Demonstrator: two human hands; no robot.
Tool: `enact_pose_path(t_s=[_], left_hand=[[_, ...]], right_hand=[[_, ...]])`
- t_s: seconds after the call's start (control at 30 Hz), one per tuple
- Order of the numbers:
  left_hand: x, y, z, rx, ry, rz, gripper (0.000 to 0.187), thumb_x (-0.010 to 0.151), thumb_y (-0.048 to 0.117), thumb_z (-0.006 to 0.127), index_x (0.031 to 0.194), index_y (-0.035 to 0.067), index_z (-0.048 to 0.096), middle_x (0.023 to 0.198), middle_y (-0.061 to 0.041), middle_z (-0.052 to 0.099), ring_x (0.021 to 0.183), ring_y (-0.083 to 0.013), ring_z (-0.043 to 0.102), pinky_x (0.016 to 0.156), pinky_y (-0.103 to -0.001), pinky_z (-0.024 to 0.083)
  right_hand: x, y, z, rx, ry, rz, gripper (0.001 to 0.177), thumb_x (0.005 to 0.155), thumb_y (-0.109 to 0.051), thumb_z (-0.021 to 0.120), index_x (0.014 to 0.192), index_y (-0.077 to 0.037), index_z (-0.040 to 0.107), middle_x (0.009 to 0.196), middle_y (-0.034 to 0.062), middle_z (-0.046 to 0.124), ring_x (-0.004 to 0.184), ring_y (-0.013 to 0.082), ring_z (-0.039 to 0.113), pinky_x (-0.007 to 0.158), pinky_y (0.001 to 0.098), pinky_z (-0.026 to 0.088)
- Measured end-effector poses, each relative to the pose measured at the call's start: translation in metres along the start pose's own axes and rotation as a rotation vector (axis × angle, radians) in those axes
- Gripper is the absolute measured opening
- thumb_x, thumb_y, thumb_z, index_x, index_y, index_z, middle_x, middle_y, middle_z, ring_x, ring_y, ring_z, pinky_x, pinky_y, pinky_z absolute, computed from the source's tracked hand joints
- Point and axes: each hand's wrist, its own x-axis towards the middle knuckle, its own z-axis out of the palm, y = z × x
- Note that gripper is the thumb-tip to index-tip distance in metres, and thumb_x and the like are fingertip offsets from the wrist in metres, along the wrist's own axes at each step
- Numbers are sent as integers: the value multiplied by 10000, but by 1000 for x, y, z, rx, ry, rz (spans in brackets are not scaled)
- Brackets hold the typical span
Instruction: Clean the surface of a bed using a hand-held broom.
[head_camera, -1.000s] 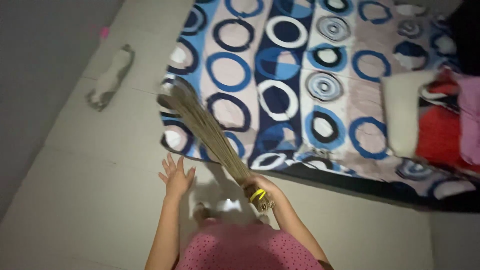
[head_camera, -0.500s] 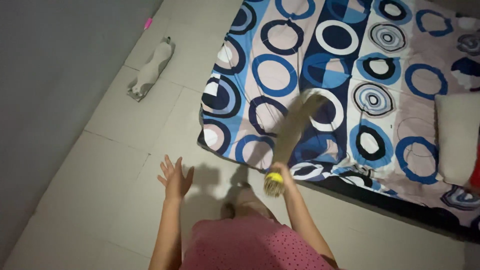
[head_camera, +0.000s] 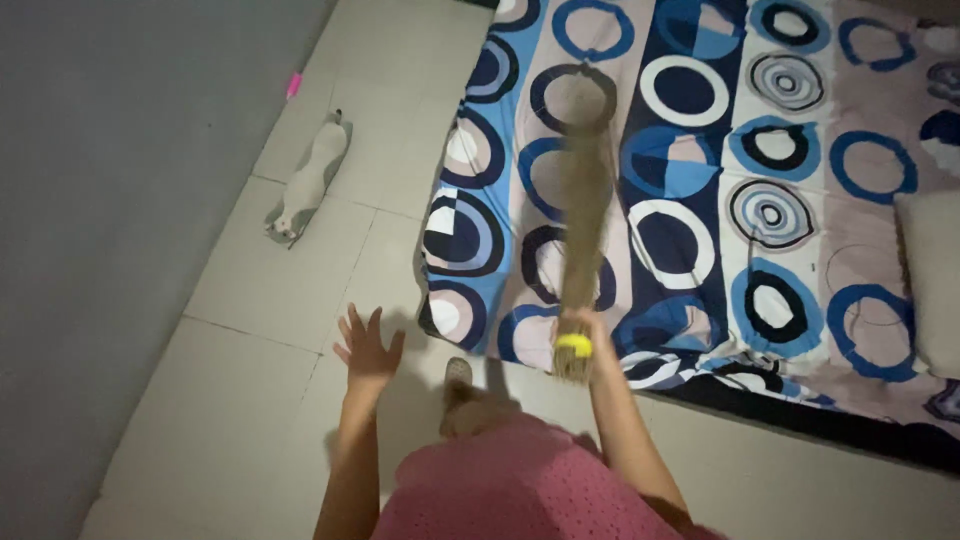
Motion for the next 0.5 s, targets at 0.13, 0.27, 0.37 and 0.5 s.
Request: enact_pose_path(t_s=[0.13,0.27,0.37,0.5], left_hand=[[29,-6,-4,-7,30,72,753,918,520,624,1539,159,397,1691,-234,54,1534,-513,16,1102,-794,71],[54,-4,-17,17,-47,71,758,916,562,596,1545,189,398,1689,-209,84,1546,-496,26,1116,-791,80],[83,-10,0,49,-78,111,760,927,592,569,1552,198,394,1691,-208,100,1546,-491,48,1116,-795,99],[126,-9,16,85,-125,179,785,935,621,555,1569,194,376,1686,-225,90,1526,-500,59,1106,-802,90]], right_hand=[[73,-31,0,91,120,-5,430,789,-407,642,948,-8,663,750,163,678,606,317,667,563,431,572],[140,22,-18,237,3,12,676,752,-645,500,922,-13,666,724,156,683,569,318,671,534,445,580],[80,57,7,204,-120,98,839,724,-767,413,908,2,690,706,163,704,537,307,668,496,429,564],[63,45,82,-61,-89,216,312,812,-296,631,945,-14,644,763,164,689,606,298,672,566,420,569]])
